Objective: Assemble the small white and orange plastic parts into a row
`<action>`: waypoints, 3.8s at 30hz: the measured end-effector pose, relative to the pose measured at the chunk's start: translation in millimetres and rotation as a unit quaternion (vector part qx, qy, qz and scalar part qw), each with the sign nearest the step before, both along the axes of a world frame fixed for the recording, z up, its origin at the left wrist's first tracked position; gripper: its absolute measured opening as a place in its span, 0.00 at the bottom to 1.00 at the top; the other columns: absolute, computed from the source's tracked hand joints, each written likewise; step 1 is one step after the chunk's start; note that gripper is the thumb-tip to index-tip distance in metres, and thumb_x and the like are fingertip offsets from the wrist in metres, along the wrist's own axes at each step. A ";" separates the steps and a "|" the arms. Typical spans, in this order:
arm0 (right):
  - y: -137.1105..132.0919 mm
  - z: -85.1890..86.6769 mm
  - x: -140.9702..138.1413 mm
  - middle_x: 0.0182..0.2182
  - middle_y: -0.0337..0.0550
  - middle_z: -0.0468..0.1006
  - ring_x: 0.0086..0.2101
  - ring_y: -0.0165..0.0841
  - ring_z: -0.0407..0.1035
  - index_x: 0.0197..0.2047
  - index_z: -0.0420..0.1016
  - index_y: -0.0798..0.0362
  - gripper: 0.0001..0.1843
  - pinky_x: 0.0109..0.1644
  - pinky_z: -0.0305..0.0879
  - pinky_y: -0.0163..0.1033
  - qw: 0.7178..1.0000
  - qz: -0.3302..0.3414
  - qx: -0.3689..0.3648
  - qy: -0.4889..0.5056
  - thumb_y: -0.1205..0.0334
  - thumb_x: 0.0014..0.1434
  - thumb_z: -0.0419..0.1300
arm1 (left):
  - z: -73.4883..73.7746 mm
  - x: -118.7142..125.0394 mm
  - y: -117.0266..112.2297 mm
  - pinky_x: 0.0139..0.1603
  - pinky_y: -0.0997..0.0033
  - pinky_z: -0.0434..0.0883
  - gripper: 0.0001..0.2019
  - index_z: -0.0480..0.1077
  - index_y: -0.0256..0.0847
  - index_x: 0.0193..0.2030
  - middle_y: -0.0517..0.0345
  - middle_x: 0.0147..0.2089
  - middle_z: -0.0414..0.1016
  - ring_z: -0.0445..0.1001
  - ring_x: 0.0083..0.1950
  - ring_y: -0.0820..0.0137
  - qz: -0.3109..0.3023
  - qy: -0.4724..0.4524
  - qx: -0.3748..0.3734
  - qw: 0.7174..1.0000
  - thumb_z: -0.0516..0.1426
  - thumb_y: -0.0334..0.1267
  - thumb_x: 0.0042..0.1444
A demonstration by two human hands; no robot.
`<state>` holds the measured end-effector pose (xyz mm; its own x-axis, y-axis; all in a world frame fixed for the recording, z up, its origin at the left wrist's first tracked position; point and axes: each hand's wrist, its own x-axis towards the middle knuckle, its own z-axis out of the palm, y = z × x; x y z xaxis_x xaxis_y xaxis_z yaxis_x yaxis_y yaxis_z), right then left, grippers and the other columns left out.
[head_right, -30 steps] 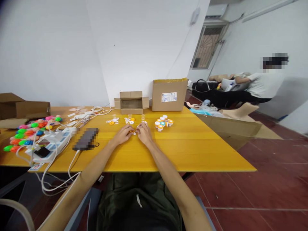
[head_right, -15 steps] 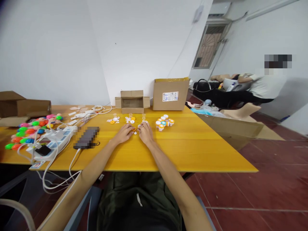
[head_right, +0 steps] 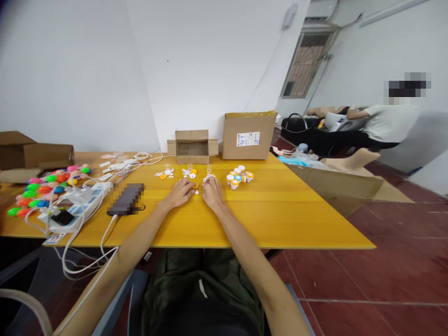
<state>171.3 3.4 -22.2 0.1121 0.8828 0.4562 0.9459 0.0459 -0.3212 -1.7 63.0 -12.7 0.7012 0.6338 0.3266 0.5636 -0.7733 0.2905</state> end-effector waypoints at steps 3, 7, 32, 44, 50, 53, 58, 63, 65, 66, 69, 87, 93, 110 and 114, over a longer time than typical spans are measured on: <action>-0.4 1.2 -0.3 0.48 0.50 0.75 0.49 0.41 0.69 0.46 0.81 0.50 0.18 0.55 0.69 0.43 1.000 0.013 0.003 0.004 0.73 0.61 0.53 | -1.3 -0.2 1.5 0.60 0.53 0.68 0.13 0.71 0.50 0.56 0.53 0.49 0.69 0.68 0.55 0.59 -0.006 -0.006 0.001 1.000 0.54 0.37 0.66; -2.8 5.9 -1.9 0.48 0.50 0.76 0.50 0.39 0.70 0.46 0.82 0.50 0.17 0.54 0.69 0.40 0.999 0.007 -0.032 0.001 0.72 0.62 0.54 | -2.5 -0.2 3.1 0.59 0.55 0.69 0.12 0.71 0.49 0.54 0.54 0.48 0.70 0.68 0.54 0.59 -0.015 -0.016 0.009 1.000 0.55 0.36 0.66; -14.9 27.2 -6.8 0.53 0.50 0.78 0.54 0.39 0.72 0.53 0.81 0.48 0.24 0.59 0.66 0.39 0.991 -0.045 -0.118 -0.032 0.76 0.62 0.52 | 0.7 0.8 2.1 0.61 0.54 0.69 0.14 0.71 0.48 0.57 0.52 0.53 0.72 0.69 0.58 0.59 -0.026 -0.010 0.005 1.000 0.54 0.37 0.67; -13.0 24.3 -0.7 0.52 0.51 0.79 0.51 0.40 0.74 0.49 0.82 0.47 0.22 0.52 0.70 0.40 0.993 -0.037 -0.109 -0.013 0.75 0.63 0.52 | -3.7 -0.5 5.3 0.61 0.55 0.68 0.11 0.70 0.47 0.54 0.52 0.51 0.72 0.69 0.57 0.59 -0.034 -0.015 0.009 0.999 0.53 0.37 0.67; -13.5 26.2 -0.7 0.53 0.51 0.78 0.53 0.39 0.73 0.52 0.81 0.47 0.23 0.55 0.69 0.38 0.992 -0.041 -0.117 -0.006 0.75 0.63 0.52 | -3.1 -1.0 4.9 0.61 0.55 0.67 0.14 0.69 0.47 0.57 0.51 0.53 0.72 0.68 0.58 0.59 -0.033 -0.007 0.006 0.999 0.52 0.37 0.67; -13.0 24.8 -0.8 0.52 0.50 0.79 0.53 0.39 0.73 0.53 0.80 0.47 0.24 0.55 0.69 0.38 0.993 -0.040 -0.107 -0.004 0.76 0.63 0.51 | -1.7 -0.3 3.9 0.62 0.54 0.66 0.16 0.68 0.48 0.60 0.51 0.55 0.71 0.68 0.59 0.58 -0.029 -0.002 0.001 1.000 0.53 0.36 0.67; -12.4 21.8 -1.6 0.51 0.49 0.79 0.53 0.39 0.72 0.51 0.81 0.46 0.23 0.55 0.69 0.39 0.995 -0.029 -0.088 -0.024 0.75 0.62 0.52 | 0.7 1.2 2.7 0.63 0.53 0.66 0.17 0.69 0.49 0.60 0.50 0.57 0.70 0.67 0.60 0.58 -0.026 0.006 -0.005 1.000 0.52 0.36 0.67; -12.6 20.3 -1.0 0.52 0.51 0.78 0.54 0.40 0.70 0.54 0.80 0.48 0.23 0.59 0.67 0.42 0.995 -0.020 -0.084 -0.046 0.75 0.62 0.53 | -0.4 1.0 3.8 0.63 0.53 0.66 0.18 0.69 0.50 0.61 0.51 0.57 0.69 0.67 0.60 0.58 -0.029 0.007 -0.009 1.000 0.52 0.37 0.67; -12.1 19.4 -0.7 0.53 0.52 0.77 0.54 0.42 0.69 0.55 0.79 0.48 0.23 0.59 0.67 0.43 0.995 -0.020 -0.084 -0.048 0.74 0.62 0.53 | -2.2 0.8 5.0 0.63 0.53 0.66 0.18 0.70 0.51 0.61 0.51 0.56 0.69 0.67 0.59 0.58 -0.028 0.005 -0.007 1.000 0.52 0.36 0.67; -11.8 19.0 -0.6 0.54 0.53 0.76 0.54 0.42 0.69 0.55 0.79 0.49 0.23 0.59 0.67 0.44 0.995 -0.022 -0.085 -0.046 0.75 0.62 0.53 | -3.1 0.7 5.6 0.62 0.53 0.66 0.18 0.70 0.52 0.61 0.52 0.56 0.69 0.67 0.59 0.58 -0.028 0.002 -0.004 1.000 0.52 0.36 0.66; -10.8 18.2 -0.5 0.54 0.54 0.76 0.55 0.43 0.69 0.55 0.79 0.49 0.24 0.59 0.67 0.45 0.995 -0.026 -0.085 -0.038 0.76 0.62 0.52 | -5.2 0.9 7.0 0.61 0.54 0.67 0.19 0.70 0.54 0.62 0.52 0.54 0.69 0.67 0.57 0.58 -0.026 -0.007 0.003 1.000 0.52 0.37 0.67; -9.4 17.8 2.0 0.50 0.49 0.78 0.54 0.40 0.69 0.47 0.83 0.48 0.21 0.59 0.69 0.42 0.998 0.034 -0.047 -0.024 0.74 0.60 0.54 | 3.0 0.9 0.5 0.61 0.53 0.67 0.11 0.70 0.50 0.54 0.53 0.53 0.70 0.67 0.57 0.59 -0.033 -0.012 -0.009 0.999 0.51 0.39 0.68; -10.4 19.2 -0.1 0.51 0.50 0.78 0.54 0.40 0.69 0.45 0.83 0.49 0.19 0.57 0.70 0.40 0.998 0.003 -0.061 -0.015 0.74 0.60 0.54 | 10.0 2.8 -4.9 0.56 0.58 0.70 0.05 0.71 0.45 0.42 0.53 0.45 0.71 0.71 0.50 0.61 -0.053 -0.045 0.006 0.998 0.53 0.35 0.64; -12.2 23.2 -1.5 0.52 0.51 0.78 0.54 0.42 0.70 0.47 0.82 0.50 0.19 0.56 0.70 0.41 0.997 -0.031 -0.074 0.012 0.74 0.60 0.54 | 7.1 3.2 -5.1 0.56 0.60 0.73 0.10 0.75 0.45 0.47 0.53 0.45 0.75 0.75 0.51 0.62 -0.099 -0.020 0.029 0.994 0.55 0.34 0.62; -9.1 17.5 2.4 0.49 0.49 0.79 0.51 0.42 0.71 0.44 0.83 0.48 0.19 0.54 0.71 0.42 0.998 -0.018 -0.047 0.031 0.74 0.58 0.54 | 5.7 2.8 -3.5 0.59 0.59 0.72 0.12 0.75 0.46 0.51 0.53 0.48 0.74 0.74 0.53 0.61 -0.102 -0.011 0.039 0.994 0.55 0.35 0.63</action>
<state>173.7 -5.7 -4.6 0.1701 0.9161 0.3631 0.9247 -0.0210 -0.3802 1.1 59.6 -6.9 0.8052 0.4513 0.3847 0.3869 -0.8914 0.2361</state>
